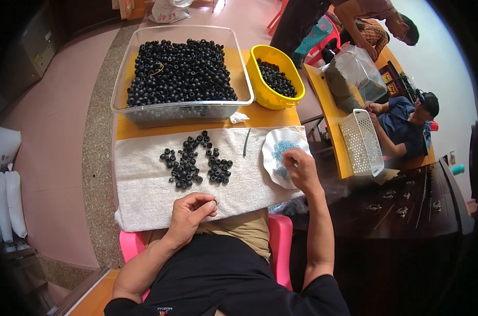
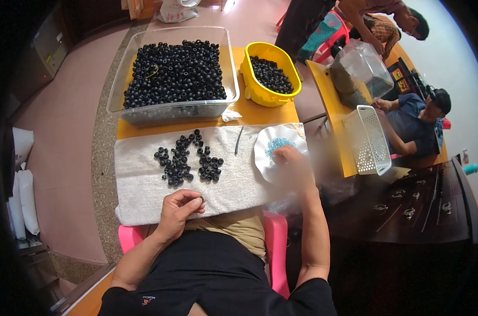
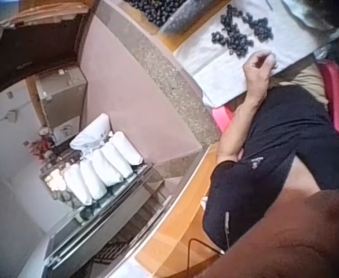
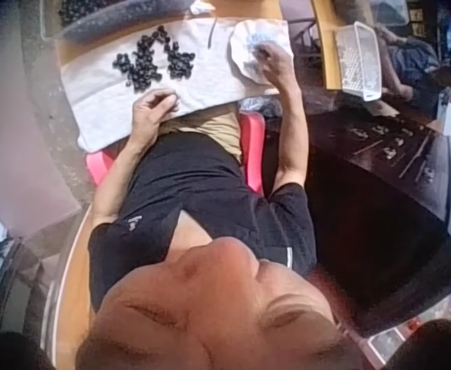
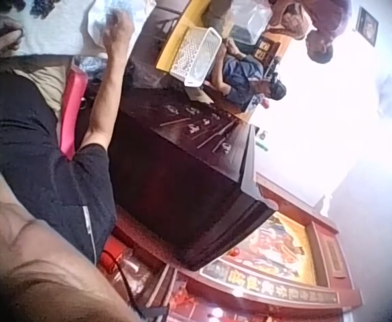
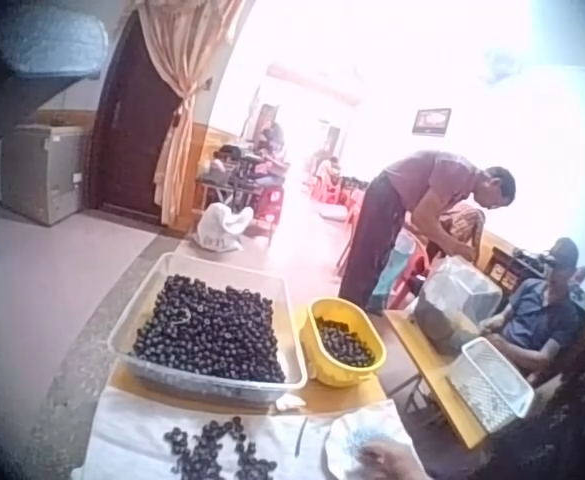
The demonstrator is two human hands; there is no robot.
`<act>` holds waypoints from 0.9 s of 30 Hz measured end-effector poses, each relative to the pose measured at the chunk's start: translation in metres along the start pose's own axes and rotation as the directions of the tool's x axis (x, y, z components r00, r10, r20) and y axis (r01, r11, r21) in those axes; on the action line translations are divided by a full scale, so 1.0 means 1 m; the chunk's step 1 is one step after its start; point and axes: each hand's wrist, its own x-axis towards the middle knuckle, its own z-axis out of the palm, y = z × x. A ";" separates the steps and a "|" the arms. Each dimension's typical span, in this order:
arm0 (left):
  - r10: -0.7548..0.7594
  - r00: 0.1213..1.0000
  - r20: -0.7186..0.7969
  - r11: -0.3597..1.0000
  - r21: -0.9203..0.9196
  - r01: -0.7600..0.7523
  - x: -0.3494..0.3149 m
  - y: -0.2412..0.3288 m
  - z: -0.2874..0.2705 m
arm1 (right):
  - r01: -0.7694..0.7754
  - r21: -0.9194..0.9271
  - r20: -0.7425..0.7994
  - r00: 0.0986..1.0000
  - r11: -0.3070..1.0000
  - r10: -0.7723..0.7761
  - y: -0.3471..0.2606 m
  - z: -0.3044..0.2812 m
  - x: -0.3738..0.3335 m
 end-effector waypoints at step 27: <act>-0.040 0.987 0.158 0.999 -0.026 0.044 -0.003 0.006 0.008 | -0.067 0.586 0.179 0.983 0.808 -0.049 -0.103 0.043 -0.030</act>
